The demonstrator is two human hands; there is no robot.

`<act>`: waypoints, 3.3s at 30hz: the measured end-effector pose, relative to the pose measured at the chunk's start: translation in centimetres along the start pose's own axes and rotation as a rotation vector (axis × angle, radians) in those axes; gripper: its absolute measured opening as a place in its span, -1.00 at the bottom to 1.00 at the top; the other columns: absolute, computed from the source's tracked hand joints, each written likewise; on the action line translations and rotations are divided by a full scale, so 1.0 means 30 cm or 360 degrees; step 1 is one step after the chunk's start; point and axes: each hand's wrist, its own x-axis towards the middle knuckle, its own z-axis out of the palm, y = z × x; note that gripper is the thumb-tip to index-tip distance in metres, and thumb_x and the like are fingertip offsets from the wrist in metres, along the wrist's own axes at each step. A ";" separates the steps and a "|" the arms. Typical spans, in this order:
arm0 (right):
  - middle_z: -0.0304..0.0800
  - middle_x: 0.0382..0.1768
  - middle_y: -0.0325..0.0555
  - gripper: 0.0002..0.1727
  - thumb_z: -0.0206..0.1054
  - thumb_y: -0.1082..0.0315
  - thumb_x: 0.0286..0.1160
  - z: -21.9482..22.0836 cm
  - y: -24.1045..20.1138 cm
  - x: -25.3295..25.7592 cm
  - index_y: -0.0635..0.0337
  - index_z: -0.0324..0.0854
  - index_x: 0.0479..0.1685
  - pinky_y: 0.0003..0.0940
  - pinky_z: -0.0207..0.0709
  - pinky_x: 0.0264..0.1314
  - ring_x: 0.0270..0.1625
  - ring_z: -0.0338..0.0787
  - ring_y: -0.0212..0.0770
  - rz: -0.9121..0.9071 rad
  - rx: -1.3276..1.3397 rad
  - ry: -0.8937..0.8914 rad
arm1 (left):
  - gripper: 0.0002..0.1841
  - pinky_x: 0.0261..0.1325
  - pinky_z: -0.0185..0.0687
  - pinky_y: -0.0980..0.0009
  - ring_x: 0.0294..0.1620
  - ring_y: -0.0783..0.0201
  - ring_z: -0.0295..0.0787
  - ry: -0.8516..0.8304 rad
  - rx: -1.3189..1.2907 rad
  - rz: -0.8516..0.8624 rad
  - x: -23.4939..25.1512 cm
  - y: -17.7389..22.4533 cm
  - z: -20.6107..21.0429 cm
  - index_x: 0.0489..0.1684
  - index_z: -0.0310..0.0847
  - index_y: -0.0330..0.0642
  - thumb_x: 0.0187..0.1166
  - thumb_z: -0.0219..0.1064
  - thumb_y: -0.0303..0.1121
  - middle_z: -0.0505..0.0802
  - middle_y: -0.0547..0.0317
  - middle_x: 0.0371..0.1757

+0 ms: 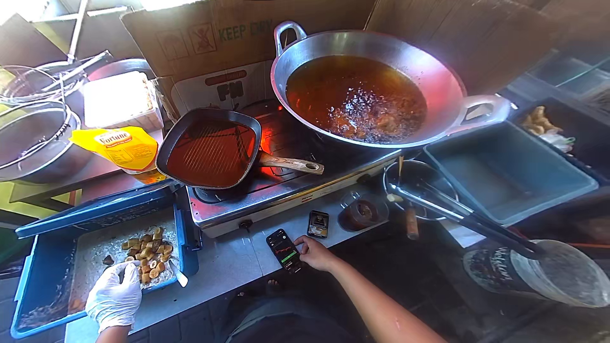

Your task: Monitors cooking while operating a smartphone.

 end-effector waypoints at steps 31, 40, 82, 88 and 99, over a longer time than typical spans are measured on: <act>0.73 -0.10 -0.06 -0.43 0.53 0.21 0.39 0.003 0.002 -0.002 -0.01 0.56 0.45 -0.09 0.68 0.13 -0.08 0.76 -0.13 -0.0035 0.0021 0.0037 | -0.66 0.26 0.52 -0.33 0.17 -0.13 0.83 0.0011 -0.0001 0.0004 0.003 -0.002 0.003 0.00 0.85 -0.11 0.76 0.16 -0.14 0.91 -0.11 0.03; 0.74 -0.12 -0.07 -0.48 0.49 0.13 0.47 0.011 -0.010 -0.007 0.00 0.58 0.42 -0.07 0.66 0.16 -0.06 0.76 -0.13 0.0009 0.0018 0.0082 | -0.65 0.26 0.53 -0.33 0.18 -0.14 0.83 0.0014 -0.0001 0.0017 0.001 -0.001 0.002 0.00 0.84 -0.13 0.77 0.16 -0.14 0.91 -0.13 0.04; 0.72 -0.11 -0.02 -0.40 0.50 -0.16 0.40 0.039 -0.043 -0.001 0.08 0.64 0.25 0.04 0.62 0.17 -0.04 0.73 -0.03 0.0065 -0.0076 0.0259 | -0.65 0.21 0.54 -0.31 0.12 -0.13 0.84 0.0045 -0.0041 0.0049 -0.001 0.002 0.001 -0.04 0.85 -0.13 0.74 0.13 -0.16 0.91 -0.13 0.00; 0.72 -0.14 -0.03 -0.42 0.51 -0.13 0.40 0.042 -0.043 -0.002 0.08 0.64 0.24 0.02 0.63 0.17 -0.07 0.74 -0.04 0.0078 -0.0067 0.0266 | -0.65 0.22 0.55 -0.29 0.12 -0.12 0.84 0.0057 -0.0033 0.0056 0.001 -0.009 0.008 -0.04 0.85 -0.14 0.74 0.14 -0.15 0.91 -0.13 0.00; 0.72 -0.19 -0.06 -0.45 0.53 -0.09 0.41 0.047 -0.027 0.004 0.04 0.63 0.25 0.03 0.65 0.12 -0.12 0.74 -0.06 0.0076 -0.0057 0.0257 | -0.64 0.23 0.52 -0.35 0.17 -0.16 0.83 0.0018 0.0036 0.0030 0.002 -0.013 0.004 -0.02 0.85 -0.10 0.76 0.13 -0.12 0.91 -0.13 0.04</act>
